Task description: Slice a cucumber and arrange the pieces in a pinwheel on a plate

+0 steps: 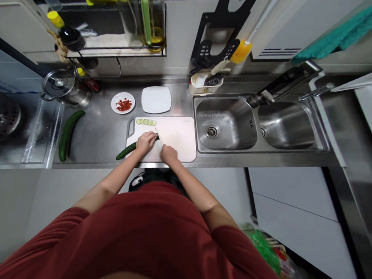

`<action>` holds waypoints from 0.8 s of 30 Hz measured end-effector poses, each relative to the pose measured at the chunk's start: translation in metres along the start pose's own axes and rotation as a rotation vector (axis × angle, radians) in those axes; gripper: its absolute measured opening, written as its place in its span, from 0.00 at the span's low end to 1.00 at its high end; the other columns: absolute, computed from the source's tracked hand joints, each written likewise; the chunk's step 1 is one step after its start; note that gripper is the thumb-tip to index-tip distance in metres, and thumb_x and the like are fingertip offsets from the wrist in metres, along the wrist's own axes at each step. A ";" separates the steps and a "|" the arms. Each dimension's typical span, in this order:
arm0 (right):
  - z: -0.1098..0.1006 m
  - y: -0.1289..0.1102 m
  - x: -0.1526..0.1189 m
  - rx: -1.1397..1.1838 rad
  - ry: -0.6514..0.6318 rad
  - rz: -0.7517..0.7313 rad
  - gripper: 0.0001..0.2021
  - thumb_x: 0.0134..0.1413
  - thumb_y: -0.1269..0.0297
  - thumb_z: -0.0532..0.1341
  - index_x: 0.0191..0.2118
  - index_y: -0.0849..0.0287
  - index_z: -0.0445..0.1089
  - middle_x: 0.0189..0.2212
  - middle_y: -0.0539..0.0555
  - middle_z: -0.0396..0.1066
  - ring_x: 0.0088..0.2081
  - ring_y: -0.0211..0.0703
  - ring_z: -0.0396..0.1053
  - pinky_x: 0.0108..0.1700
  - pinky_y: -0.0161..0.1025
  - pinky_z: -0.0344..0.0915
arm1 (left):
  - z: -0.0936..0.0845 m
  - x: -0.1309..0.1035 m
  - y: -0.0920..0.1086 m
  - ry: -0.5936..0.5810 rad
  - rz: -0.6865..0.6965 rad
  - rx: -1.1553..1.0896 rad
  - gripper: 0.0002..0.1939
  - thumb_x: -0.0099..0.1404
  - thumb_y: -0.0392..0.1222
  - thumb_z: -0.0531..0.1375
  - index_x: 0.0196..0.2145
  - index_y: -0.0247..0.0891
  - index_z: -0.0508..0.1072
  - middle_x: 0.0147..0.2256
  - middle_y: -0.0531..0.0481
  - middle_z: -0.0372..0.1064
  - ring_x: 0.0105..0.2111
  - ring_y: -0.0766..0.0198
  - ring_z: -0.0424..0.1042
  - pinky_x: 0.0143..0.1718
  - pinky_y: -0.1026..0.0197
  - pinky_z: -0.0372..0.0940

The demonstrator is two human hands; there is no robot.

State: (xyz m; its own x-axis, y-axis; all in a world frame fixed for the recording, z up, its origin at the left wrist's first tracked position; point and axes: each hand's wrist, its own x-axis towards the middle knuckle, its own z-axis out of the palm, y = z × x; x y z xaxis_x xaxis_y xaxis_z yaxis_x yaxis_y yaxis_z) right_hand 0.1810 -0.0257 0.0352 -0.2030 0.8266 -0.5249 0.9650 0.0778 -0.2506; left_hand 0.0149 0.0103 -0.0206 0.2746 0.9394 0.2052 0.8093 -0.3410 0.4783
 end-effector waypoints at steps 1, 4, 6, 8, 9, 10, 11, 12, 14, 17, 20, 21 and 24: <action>0.001 0.000 0.001 0.000 0.004 -0.002 0.14 0.63 0.70 0.47 0.49 0.63 0.65 0.43 0.64 0.73 0.45 0.51 0.72 0.43 0.42 0.65 | 0.000 0.000 0.000 0.003 0.001 -0.002 0.15 0.71 0.44 0.51 0.44 0.42 0.76 0.43 0.46 0.72 0.43 0.60 0.68 0.44 0.58 0.64; 0.002 0.000 0.001 0.004 0.008 0.002 0.15 0.63 0.70 0.46 0.50 0.63 0.64 0.43 0.64 0.73 0.45 0.51 0.72 0.44 0.42 0.65 | 0.000 0.000 0.000 0.004 0.001 0.001 0.15 0.71 0.45 0.50 0.44 0.42 0.76 0.43 0.46 0.72 0.43 0.60 0.68 0.44 0.58 0.64; 0.003 0.000 0.001 0.010 0.001 0.006 0.15 0.63 0.70 0.47 0.50 0.63 0.64 0.43 0.64 0.73 0.45 0.51 0.72 0.44 0.42 0.65 | -0.001 0.000 0.000 -0.005 -0.003 0.008 0.15 0.71 0.45 0.50 0.44 0.42 0.76 0.44 0.47 0.72 0.43 0.60 0.68 0.44 0.58 0.64; 0.003 0.001 0.000 0.019 -0.004 0.014 0.15 0.63 0.70 0.47 0.51 0.63 0.63 0.44 0.64 0.72 0.46 0.51 0.71 0.45 0.42 0.64 | -0.001 0.000 0.001 -0.012 -0.005 0.013 0.15 0.71 0.45 0.50 0.44 0.42 0.76 0.44 0.47 0.72 0.43 0.60 0.68 0.44 0.58 0.64; 0.003 0.001 -0.001 0.023 -0.006 0.017 0.15 0.63 0.70 0.47 0.51 0.63 0.63 0.44 0.64 0.72 0.46 0.51 0.71 0.45 0.42 0.64 | -0.002 0.000 0.001 -0.014 -0.003 0.014 0.15 0.71 0.45 0.50 0.44 0.42 0.76 0.44 0.47 0.72 0.43 0.60 0.68 0.44 0.58 0.64; 0.003 0.001 -0.003 0.025 -0.004 0.021 0.14 0.64 0.70 0.47 0.51 0.63 0.63 0.44 0.64 0.72 0.46 0.51 0.71 0.45 0.42 0.64 | -0.002 0.000 0.002 -0.014 0.000 0.016 0.15 0.71 0.45 0.50 0.44 0.42 0.76 0.44 0.47 0.72 0.43 0.60 0.68 0.45 0.58 0.64; 0.004 0.002 -0.004 0.026 -0.005 0.024 0.14 0.64 0.69 0.46 0.51 0.63 0.63 0.44 0.64 0.72 0.46 0.51 0.71 0.45 0.42 0.64 | -0.003 0.000 0.002 -0.013 0.002 0.017 0.15 0.71 0.45 0.50 0.44 0.42 0.76 0.44 0.47 0.72 0.43 0.60 0.68 0.45 0.58 0.64; 0.004 0.002 -0.006 0.027 -0.006 0.027 0.14 0.64 0.69 0.46 0.50 0.63 0.63 0.44 0.64 0.72 0.46 0.51 0.71 0.45 0.42 0.64 | -0.003 0.000 0.002 -0.011 0.002 0.019 0.16 0.71 0.45 0.50 0.44 0.42 0.76 0.44 0.47 0.72 0.43 0.60 0.68 0.45 0.58 0.64; 0.006 0.003 -0.011 0.022 -0.005 0.033 0.14 0.65 0.68 0.46 0.50 0.63 0.63 0.43 0.63 0.73 0.46 0.51 0.71 0.44 0.42 0.64 | -0.003 0.000 0.002 -0.007 0.002 0.019 0.16 0.71 0.45 0.50 0.44 0.42 0.76 0.44 0.47 0.73 0.43 0.60 0.68 0.44 0.58 0.64; 0.009 0.004 -0.019 0.010 -0.008 0.044 0.13 0.65 0.68 0.46 0.50 0.63 0.63 0.43 0.63 0.73 0.45 0.51 0.72 0.44 0.42 0.64 | -0.003 0.000 0.003 -0.006 0.000 0.012 0.16 0.71 0.45 0.50 0.44 0.42 0.76 0.44 0.47 0.72 0.43 0.60 0.68 0.45 0.58 0.63; 0.011 0.006 -0.023 0.000 -0.014 0.047 0.13 0.64 0.68 0.47 0.49 0.63 0.63 0.42 0.63 0.73 0.45 0.52 0.72 0.43 0.42 0.64 | -0.003 -0.001 0.003 -0.010 -0.002 0.005 0.16 0.71 0.45 0.50 0.43 0.41 0.76 0.44 0.46 0.72 0.43 0.60 0.68 0.45 0.58 0.63; 0.011 0.006 -0.023 -0.001 -0.014 0.046 0.13 0.64 0.68 0.47 0.49 0.63 0.63 0.41 0.63 0.73 0.44 0.52 0.72 0.42 0.42 0.64 | -0.003 -0.001 0.003 -0.011 -0.001 0.004 0.16 0.71 0.45 0.50 0.43 0.41 0.76 0.44 0.46 0.72 0.43 0.60 0.68 0.46 0.58 0.63; 0.012 0.005 -0.019 -0.005 -0.010 0.047 0.13 0.64 0.68 0.47 0.49 0.63 0.63 0.41 0.62 0.73 0.44 0.51 0.72 0.43 0.41 0.64 | -0.003 -0.001 0.003 -0.005 0.001 0.002 0.16 0.71 0.45 0.50 0.43 0.40 0.76 0.44 0.46 0.72 0.43 0.60 0.68 0.46 0.58 0.63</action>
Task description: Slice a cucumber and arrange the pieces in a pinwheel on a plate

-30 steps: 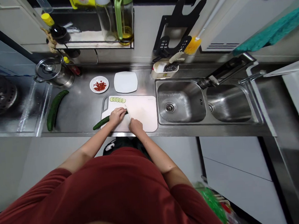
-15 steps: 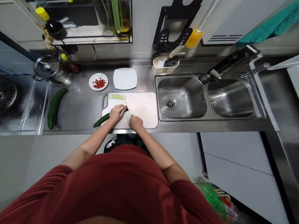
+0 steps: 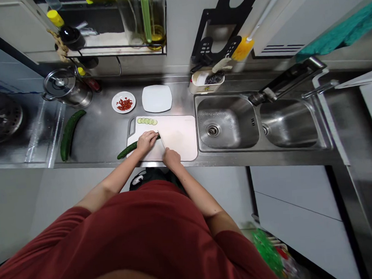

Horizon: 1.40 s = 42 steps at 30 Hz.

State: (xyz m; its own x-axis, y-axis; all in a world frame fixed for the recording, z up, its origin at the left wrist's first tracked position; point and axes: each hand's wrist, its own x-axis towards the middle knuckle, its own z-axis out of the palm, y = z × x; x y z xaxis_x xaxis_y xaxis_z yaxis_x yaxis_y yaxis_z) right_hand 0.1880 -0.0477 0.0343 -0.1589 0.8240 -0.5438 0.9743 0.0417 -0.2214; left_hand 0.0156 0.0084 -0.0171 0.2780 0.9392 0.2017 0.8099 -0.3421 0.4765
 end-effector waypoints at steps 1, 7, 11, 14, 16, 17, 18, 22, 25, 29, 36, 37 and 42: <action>0.000 -0.001 0.002 -0.001 0.002 0.000 0.13 0.64 0.68 0.47 0.49 0.63 0.63 0.42 0.62 0.73 0.44 0.51 0.72 0.43 0.41 0.64 | 0.000 0.000 0.000 0.003 0.001 -0.001 0.16 0.71 0.45 0.49 0.44 0.40 0.76 0.44 0.46 0.72 0.43 0.60 0.68 0.46 0.58 0.63; -0.005 -0.008 0.018 0.003 0.017 -0.004 0.13 0.64 0.69 0.47 0.51 0.63 0.62 0.43 0.64 0.72 0.46 0.51 0.72 0.44 0.42 0.64 | 0.002 0.000 -0.002 0.014 0.004 -0.004 0.16 0.71 0.45 0.49 0.44 0.41 0.76 0.44 0.46 0.72 0.44 0.61 0.68 0.46 0.58 0.64; -0.009 -0.011 0.023 0.014 0.021 -0.004 0.14 0.64 0.70 0.47 0.50 0.63 0.63 0.43 0.64 0.72 0.46 0.52 0.72 0.45 0.43 0.64 | 0.003 -0.001 -0.002 0.016 0.000 0.005 0.16 0.71 0.45 0.49 0.44 0.41 0.76 0.44 0.46 0.72 0.43 0.60 0.68 0.45 0.58 0.64; -0.010 -0.010 0.022 0.019 0.022 -0.002 0.14 0.64 0.69 0.46 0.51 0.63 0.63 0.44 0.64 0.72 0.46 0.51 0.71 0.45 0.43 0.64 | 0.004 -0.001 -0.002 0.026 0.008 0.010 0.16 0.71 0.45 0.50 0.44 0.41 0.76 0.44 0.46 0.72 0.43 0.60 0.68 0.45 0.57 0.64; -0.009 -0.009 0.020 0.023 0.019 -0.003 0.14 0.65 0.69 0.46 0.51 0.63 0.63 0.44 0.64 0.72 0.46 0.51 0.71 0.45 0.42 0.64 | 0.004 -0.002 -0.003 0.028 0.016 0.011 0.15 0.71 0.44 0.50 0.44 0.41 0.76 0.44 0.46 0.72 0.43 0.60 0.68 0.45 0.58 0.64; -0.009 -0.009 0.019 0.024 0.018 -0.003 0.14 0.65 0.69 0.46 0.51 0.63 0.63 0.44 0.64 0.72 0.46 0.51 0.71 0.45 0.42 0.64 | 0.004 -0.002 -0.003 0.029 0.018 0.012 0.15 0.71 0.44 0.50 0.44 0.41 0.76 0.44 0.46 0.72 0.43 0.60 0.68 0.45 0.58 0.64; -0.008 -0.009 0.018 0.025 0.017 -0.003 0.14 0.65 0.69 0.46 0.51 0.63 0.63 0.43 0.64 0.72 0.46 0.51 0.71 0.45 0.42 0.64 | 0.004 -0.002 -0.002 0.028 0.019 0.011 0.15 0.71 0.44 0.50 0.44 0.41 0.76 0.44 0.47 0.72 0.43 0.60 0.68 0.45 0.58 0.64; -0.006 -0.009 0.013 0.021 0.009 0.000 0.14 0.64 0.69 0.46 0.51 0.63 0.62 0.43 0.65 0.73 0.46 0.51 0.72 0.44 0.42 0.64 | 0.002 -0.002 0.000 0.025 0.003 0.012 0.15 0.71 0.44 0.50 0.44 0.42 0.76 0.43 0.47 0.72 0.42 0.61 0.68 0.44 0.59 0.63; -0.004 -0.008 0.009 0.009 0.012 0.009 0.13 0.64 0.69 0.47 0.50 0.63 0.62 0.43 0.64 0.73 0.45 0.52 0.72 0.43 0.43 0.64 | 0.001 -0.002 0.001 0.024 0.004 0.018 0.16 0.71 0.45 0.50 0.43 0.41 0.76 0.43 0.47 0.72 0.43 0.61 0.68 0.45 0.59 0.63; -0.002 -0.004 0.003 0.007 0.002 0.004 0.13 0.65 0.68 0.47 0.50 0.62 0.62 0.42 0.63 0.73 0.45 0.51 0.72 0.43 0.42 0.64 | 0.002 -0.002 0.000 0.024 0.005 0.017 0.16 0.71 0.44 0.50 0.44 0.41 0.76 0.43 0.46 0.72 0.43 0.61 0.68 0.45 0.59 0.64; -0.001 0.000 -0.007 0.006 -0.036 0.033 0.13 0.65 0.67 0.47 0.50 0.62 0.63 0.42 0.62 0.73 0.45 0.50 0.72 0.43 0.40 0.63 | 0.002 -0.002 0.000 0.010 -0.019 0.005 0.15 0.71 0.44 0.51 0.44 0.41 0.76 0.44 0.46 0.72 0.44 0.61 0.69 0.46 0.58 0.64; -0.001 0.000 -0.007 0.008 -0.036 0.029 0.13 0.65 0.67 0.47 0.50 0.62 0.63 0.42 0.62 0.73 0.45 0.50 0.72 0.43 0.40 0.63 | 0.002 -0.002 0.000 0.011 -0.022 0.005 0.15 0.71 0.44 0.51 0.44 0.41 0.76 0.44 0.46 0.72 0.44 0.61 0.69 0.46 0.58 0.64; -0.003 -0.001 -0.001 0.011 -0.014 0.015 0.13 0.65 0.69 0.47 0.50 0.62 0.63 0.42 0.62 0.73 0.45 0.50 0.72 0.43 0.40 0.63 | 0.001 -0.002 0.002 0.010 -0.033 -0.011 0.15 0.71 0.44 0.51 0.44 0.41 0.76 0.44 0.46 0.72 0.44 0.61 0.68 0.46 0.58 0.63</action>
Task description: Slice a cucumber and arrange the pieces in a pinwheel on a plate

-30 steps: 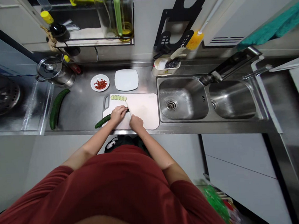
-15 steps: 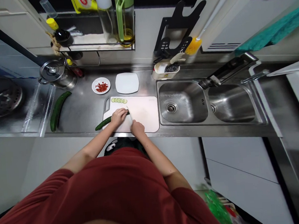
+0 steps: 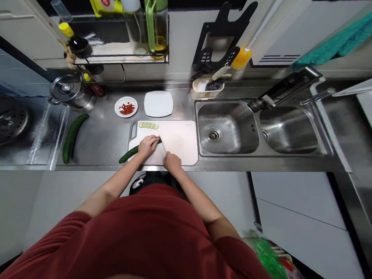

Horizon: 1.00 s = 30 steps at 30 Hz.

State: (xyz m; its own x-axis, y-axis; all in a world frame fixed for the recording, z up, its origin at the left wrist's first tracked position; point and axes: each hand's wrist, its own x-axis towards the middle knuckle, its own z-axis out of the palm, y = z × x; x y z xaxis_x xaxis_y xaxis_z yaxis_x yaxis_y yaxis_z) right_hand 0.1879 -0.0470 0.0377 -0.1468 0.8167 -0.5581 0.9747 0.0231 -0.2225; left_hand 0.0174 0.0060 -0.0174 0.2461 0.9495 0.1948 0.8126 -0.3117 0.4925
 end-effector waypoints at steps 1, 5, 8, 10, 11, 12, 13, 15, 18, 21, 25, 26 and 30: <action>-0.001 -0.001 0.002 0.000 0.006 -0.002 0.13 0.64 0.69 0.47 0.50 0.62 0.63 0.42 0.62 0.73 0.45 0.50 0.72 0.43 0.40 0.63 | 0.000 0.000 0.000 -0.003 0.000 0.000 0.15 0.71 0.44 0.51 0.44 0.41 0.76 0.44 0.46 0.72 0.44 0.61 0.68 0.46 0.58 0.63; -0.006 -0.006 0.010 0.013 0.007 -0.011 0.14 0.64 0.70 0.47 0.50 0.63 0.63 0.43 0.63 0.72 0.46 0.50 0.71 0.44 0.41 0.63 | -0.002 0.000 0.002 -0.003 0.006 0.007 0.15 0.71 0.44 0.50 0.44 0.41 0.76 0.44 0.46 0.72 0.44 0.61 0.68 0.46 0.58 0.64; -0.010 -0.009 0.017 0.023 0.006 -0.002 0.14 0.64 0.69 0.46 0.51 0.64 0.63 0.45 0.64 0.72 0.47 0.50 0.71 0.45 0.41 0.63 | -0.003 0.000 0.002 0.004 0.013 0.007 0.16 0.71 0.44 0.50 0.44 0.40 0.76 0.44 0.46 0.72 0.44 0.61 0.68 0.46 0.58 0.64; -0.012 -0.010 0.021 0.028 0.027 0.000 0.15 0.64 0.69 0.47 0.51 0.64 0.64 0.44 0.64 0.72 0.47 0.50 0.71 0.45 0.40 0.63 | -0.002 -0.001 0.001 0.001 0.017 0.006 0.16 0.71 0.45 0.50 0.44 0.40 0.76 0.44 0.45 0.72 0.44 0.61 0.68 0.46 0.58 0.64; -0.012 -0.009 0.022 0.031 0.040 -0.004 0.15 0.64 0.69 0.47 0.51 0.64 0.64 0.44 0.64 0.72 0.47 0.50 0.71 0.45 0.40 0.63 | -0.002 -0.001 0.001 0.001 0.017 0.007 0.16 0.71 0.45 0.50 0.44 0.40 0.76 0.44 0.45 0.72 0.44 0.61 0.68 0.46 0.58 0.64; -0.012 -0.008 0.023 0.035 0.052 -0.009 0.15 0.64 0.69 0.47 0.51 0.63 0.64 0.44 0.63 0.73 0.47 0.50 0.71 0.44 0.40 0.63 | -0.002 -0.001 0.001 0.002 0.018 0.008 0.16 0.71 0.45 0.50 0.44 0.40 0.76 0.44 0.45 0.72 0.44 0.61 0.68 0.46 0.58 0.64; -0.012 -0.007 0.024 0.039 0.060 -0.016 0.15 0.64 0.69 0.47 0.51 0.63 0.64 0.44 0.63 0.73 0.46 0.51 0.71 0.44 0.40 0.63 | -0.001 -0.001 0.001 0.004 0.020 0.009 0.16 0.71 0.45 0.49 0.44 0.40 0.76 0.44 0.45 0.72 0.44 0.61 0.68 0.46 0.58 0.64; -0.012 -0.003 0.025 0.050 0.064 -0.027 0.15 0.64 0.68 0.47 0.51 0.62 0.65 0.44 0.62 0.73 0.46 0.50 0.71 0.43 0.39 0.63 | -0.001 -0.002 0.000 0.011 0.026 0.009 0.16 0.71 0.46 0.49 0.45 0.40 0.76 0.44 0.45 0.72 0.44 0.61 0.68 0.46 0.58 0.64; -0.011 0.003 0.023 0.064 0.055 -0.020 0.16 0.65 0.66 0.47 0.51 0.61 0.65 0.44 0.61 0.73 0.46 0.49 0.71 0.44 0.38 0.63 | -0.002 -0.003 0.001 0.010 0.041 0.011 0.16 0.71 0.45 0.50 0.45 0.41 0.75 0.44 0.45 0.71 0.44 0.61 0.68 0.46 0.58 0.64; -0.010 0.009 0.020 0.073 0.052 -0.023 0.16 0.66 0.64 0.46 0.51 0.61 0.66 0.44 0.61 0.73 0.46 0.48 0.71 0.43 0.37 0.62 | -0.004 -0.003 0.003 0.001 0.035 0.023 0.15 0.71 0.44 0.50 0.45 0.42 0.75 0.44 0.46 0.71 0.44 0.60 0.68 0.46 0.58 0.64; -0.010 0.020 0.012 0.049 0.070 -0.009 0.17 0.67 0.62 0.45 0.52 0.59 0.65 0.43 0.60 0.74 0.45 0.49 0.71 0.42 0.38 0.62 | -0.006 -0.002 0.005 -0.011 -0.009 0.024 0.13 0.70 0.43 0.51 0.44 0.42 0.74 0.44 0.46 0.71 0.44 0.59 0.68 0.45 0.58 0.64; -0.011 0.022 0.010 0.034 0.080 0.004 0.18 0.67 0.61 0.45 0.54 0.59 0.65 0.43 0.60 0.74 0.44 0.49 0.71 0.42 0.38 0.61 | -0.006 -0.002 0.006 -0.011 -0.022 0.020 0.13 0.70 0.42 0.51 0.45 0.43 0.74 0.44 0.47 0.71 0.44 0.59 0.68 0.45 0.58 0.64; -0.018 0.035 0.001 -0.025 0.116 0.042 0.20 0.68 0.60 0.45 0.60 0.56 0.60 0.42 0.60 0.74 0.44 0.49 0.71 0.44 0.40 0.60 | -0.008 -0.003 0.009 -0.008 -0.044 0.015 0.14 0.69 0.42 0.52 0.49 0.43 0.71 0.44 0.46 0.71 0.45 0.58 0.68 0.46 0.57 0.63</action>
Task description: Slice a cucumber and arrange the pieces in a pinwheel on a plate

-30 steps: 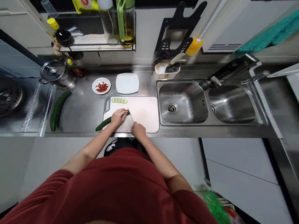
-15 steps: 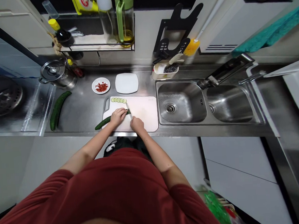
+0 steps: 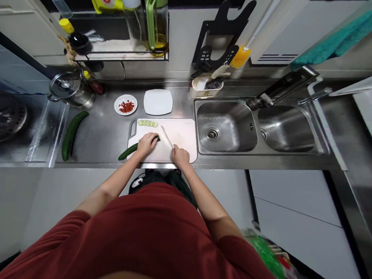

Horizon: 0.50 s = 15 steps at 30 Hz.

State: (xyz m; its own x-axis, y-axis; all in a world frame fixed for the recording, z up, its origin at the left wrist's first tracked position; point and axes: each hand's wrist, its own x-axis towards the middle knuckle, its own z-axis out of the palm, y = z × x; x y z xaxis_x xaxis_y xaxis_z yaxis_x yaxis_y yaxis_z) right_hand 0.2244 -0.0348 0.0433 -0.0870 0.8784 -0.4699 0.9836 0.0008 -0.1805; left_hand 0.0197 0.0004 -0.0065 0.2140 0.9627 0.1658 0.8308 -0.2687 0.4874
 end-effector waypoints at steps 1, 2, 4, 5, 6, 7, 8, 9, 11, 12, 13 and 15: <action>-0.002 0.003 -0.001 -0.010 0.008 0.011 0.20 0.68 0.60 0.44 0.61 0.55 0.59 0.42 0.60 0.73 0.44 0.49 0.71 0.45 0.40 0.60 | -0.001 -0.001 0.001 0.000 0.000 0.003 0.14 0.69 0.42 0.52 0.50 0.43 0.70 0.45 0.46 0.71 0.45 0.58 0.68 0.46 0.57 0.63; -0.004 0.006 -0.003 -0.017 0.019 0.021 0.20 0.68 0.60 0.44 0.62 0.54 0.58 0.41 0.59 0.73 0.43 0.48 0.71 0.45 0.40 0.60 | -0.001 -0.002 0.002 0.001 -0.001 0.006 0.14 0.69 0.42 0.53 0.50 0.43 0.70 0.45 0.46 0.70 0.45 0.58 0.68 0.46 0.57 0.64; -0.006 0.012 -0.005 -0.026 0.062 0.036 0.21 0.68 0.61 0.44 0.63 0.50 0.57 0.42 0.58 0.73 0.42 0.47 0.70 0.44 0.40 0.59 | -0.003 -0.004 0.002 0.004 -0.005 0.006 0.15 0.69 0.43 0.53 0.51 0.43 0.70 0.46 0.46 0.70 0.46 0.57 0.68 0.46 0.57 0.64; -0.007 0.015 -0.006 -0.030 0.095 0.036 0.21 0.68 0.61 0.45 0.63 0.49 0.57 0.43 0.58 0.72 0.42 0.47 0.69 0.44 0.39 0.58 | -0.004 -0.005 0.002 0.008 -0.009 0.003 0.15 0.69 0.43 0.53 0.51 0.43 0.70 0.46 0.46 0.70 0.47 0.57 0.68 0.47 0.57 0.64; -0.008 0.018 -0.007 -0.034 0.133 0.031 0.21 0.68 0.62 0.45 0.64 0.48 0.57 0.43 0.57 0.71 0.43 0.47 0.68 0.44 0.38 0.58 | -0.004 -0.006 0.002 0.014 -0.015 -0.002 0.15 0.69 0.43 0.52 0.51 0.43 0.69 0.47 0.46 0.70 0.47 0.57 0.68 0.47 0.57 0.64; -0.008 0.020 -0.007 -0.040 0.172 0.024 0.22 0.67 0.62 0.46 0.64 0.49 0.57 0.43 0.58 0.70 0.43 0.47 0.67 0.44 0.38 0.57 | -0.005 -0.007 0.001 0.023 -0.023 -0.009 0.15 0.69 0.43 0.52 0.51 0.43 0.69 0.47 0.46 0.70 0.47 0.57 0.68 0.47 0.57 0.64; -0.009 0.023 -0.008 -0.046 0.207 0.013 0.22 0.66 0.63 0.47 0.64 0.50 0.57 0.44 0.58 0.69 0.44 0.47 0.66 0.44 0.38 0.56 | -0.006 -0.008 0.000 0.037 -0.035 -0.017 0.15 0.69 0.43 0.52 0.51 0.43 0.70 0.48 0.46 0.70 0.47 0.57 0.68 0.48 0.57 0.64; -0.009 0.025 -0.008 -0.052 0.237 0.001 0.23 0.65 0.64 0.48 0.64 0.52 0.57 0.44 0.59 0.69 0.45 0.48 0.64 0.45 0.38 0.56 | -0.006 -0.008 -0.002 0.056 -0.054 -0.026 0.15 0.70 0.44 0.51 0.51 0.42 0.70 0.48 0.46 0.70 0.48 0.57 0.68 0.48 0.56 0.64; -0.011 0.029 -0.009 -0.065 0.280 -0.022 0.25 0.63 0.65 0.51 0.65 0.55 0.57 0.43 0.59 0.68 0.46 0.49 0.62 0.46 0.38 0.54 | -0.009 -0.006 -0.005 0.113 -0.113 -0.049 0.16 0.71 0.44 0.49 0.51 0.41 0.70 0.48 0.45 0.70 0.48 0.57 0.68 0.49 0.56 0.63; -0.012 0.030 -0.009 -0.072 0.295 -0.032 0.26 0.62 0.65 0.52 0.65 0.56 0.57 0.43 0.60 0.67 0.45 0.50 0.61 0.46 0.39 0.54 | -0.011 -0.004 -0.007 0.148 -0.149 -0.063 0.17 0.71 0.44 0.48 0.51 0.41 0.70 0.48 0.44 0.70 0.49 0.56 0.68 0.50 0.55 0.63; -0.013 0.032 -0.008 -0.080 0.308 -0.038 0.26 0.61 0.64 0.52 0.65 0.57 0.57 0.42 0.60 0.67 0.45 0.50 0.61 0.46 0.40 0.53 | -0.014 -0.001 -0.007 0.181 -0.182 -0.079 0.17 0.71 0.44 0.47 0.51 0.40 0.69 0.48 0.44 0.70 0.49 0.57 0.68 0.51 0.55 0.63; -0.015 0.033 -0.008 -0.097 0.326 -0.047 0.27 0.61 0.63 0.53 0.65 0.57 0.57 0.42 0.60 0.66 0.44 0.51 0.59 0.46 0.41 0.52 | -0.020 0.007 -0.006 0.223 -0.218 -0.110 0.18 0.72 0.44 0.46 0.52 0.39 0.69 0.48 0.43 0.70 0.50 0.57 0.68 0.51 0.54 0.62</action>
State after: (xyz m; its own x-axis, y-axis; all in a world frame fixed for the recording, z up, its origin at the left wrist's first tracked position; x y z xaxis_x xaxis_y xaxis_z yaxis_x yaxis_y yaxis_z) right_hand 0.2600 -0.0348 0.0542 -0.0927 0.9829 -0.1593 0.9915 0.0764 -0.1052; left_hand 0.0057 0.0080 0.0089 -0.0904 0.9702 0.2247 0.7818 -0.0706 0.6195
